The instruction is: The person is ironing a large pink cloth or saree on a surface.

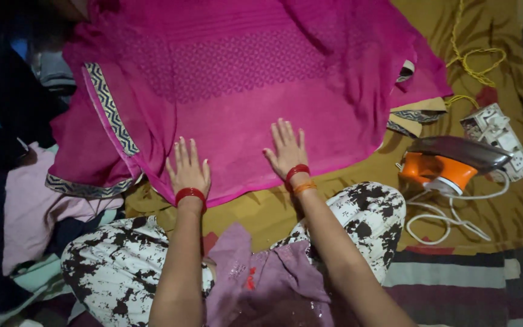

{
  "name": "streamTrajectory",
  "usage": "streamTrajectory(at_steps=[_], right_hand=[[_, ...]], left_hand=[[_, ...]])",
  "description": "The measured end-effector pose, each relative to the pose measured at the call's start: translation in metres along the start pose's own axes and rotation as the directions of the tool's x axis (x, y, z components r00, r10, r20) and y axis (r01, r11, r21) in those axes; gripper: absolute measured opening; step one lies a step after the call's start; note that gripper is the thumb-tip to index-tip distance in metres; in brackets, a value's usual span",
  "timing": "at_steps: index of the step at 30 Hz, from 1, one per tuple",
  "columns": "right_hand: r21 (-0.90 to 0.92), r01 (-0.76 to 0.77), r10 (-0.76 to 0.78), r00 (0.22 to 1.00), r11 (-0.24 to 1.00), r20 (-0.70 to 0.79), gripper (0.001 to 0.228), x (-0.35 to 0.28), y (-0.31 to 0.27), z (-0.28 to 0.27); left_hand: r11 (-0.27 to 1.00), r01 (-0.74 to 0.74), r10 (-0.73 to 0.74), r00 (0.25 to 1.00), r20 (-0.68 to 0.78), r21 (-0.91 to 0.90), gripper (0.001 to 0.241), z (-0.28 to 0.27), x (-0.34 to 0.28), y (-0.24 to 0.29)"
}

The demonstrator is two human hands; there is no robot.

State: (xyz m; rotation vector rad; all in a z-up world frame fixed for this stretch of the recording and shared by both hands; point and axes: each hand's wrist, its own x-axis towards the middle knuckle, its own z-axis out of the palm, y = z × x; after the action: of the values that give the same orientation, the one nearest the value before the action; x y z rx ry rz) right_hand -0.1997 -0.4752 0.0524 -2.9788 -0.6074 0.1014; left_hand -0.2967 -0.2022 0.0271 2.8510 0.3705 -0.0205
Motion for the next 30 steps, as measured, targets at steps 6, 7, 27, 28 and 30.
streamTrajectory(at_steps=[6,7,27,28,30], right_hand=[[0.007,-0.387,0.385,0.916,0.922,-0.111,0.076,-0.003,0.086,0.025],[0.043,-0.467,0.466,0.866,0.883,-0.178,0.074,-0.004,0.103,0.037],[-0.043,-0.236,0.236,0.972,0.971,-0.008,0.080,0.005,0.048,0.000],[-0.040,-0.281,0.281,0.960,0.959,-0.020,0.080,0.004,0.054,-0.002],[-0.033,-0.337,0.336,0.941,0.941,-0.034,0.080,-0.004,0.065,0.001]], left_hand=[[0.997,0.075,-0.075,0.997,-0.010,-0.014,0.073,0.006,0.007,0.019],[0.995,0.081,-0.084,0.996,-0.042,-0.067,0.075,0.008,0.009,0.027],[0.989,-0.143,0.145,0.986,0.082,-0.029,0.069,0.014,-0.005,0.108],[0.992,-0.123,0.124,0.987,0.105,-0.014,0.069,0.009,-0.006,0.106],[0.994,-0.112,0.113,0.987,0.113,-0.013,0.069,0.013,-0.008,0.097]])
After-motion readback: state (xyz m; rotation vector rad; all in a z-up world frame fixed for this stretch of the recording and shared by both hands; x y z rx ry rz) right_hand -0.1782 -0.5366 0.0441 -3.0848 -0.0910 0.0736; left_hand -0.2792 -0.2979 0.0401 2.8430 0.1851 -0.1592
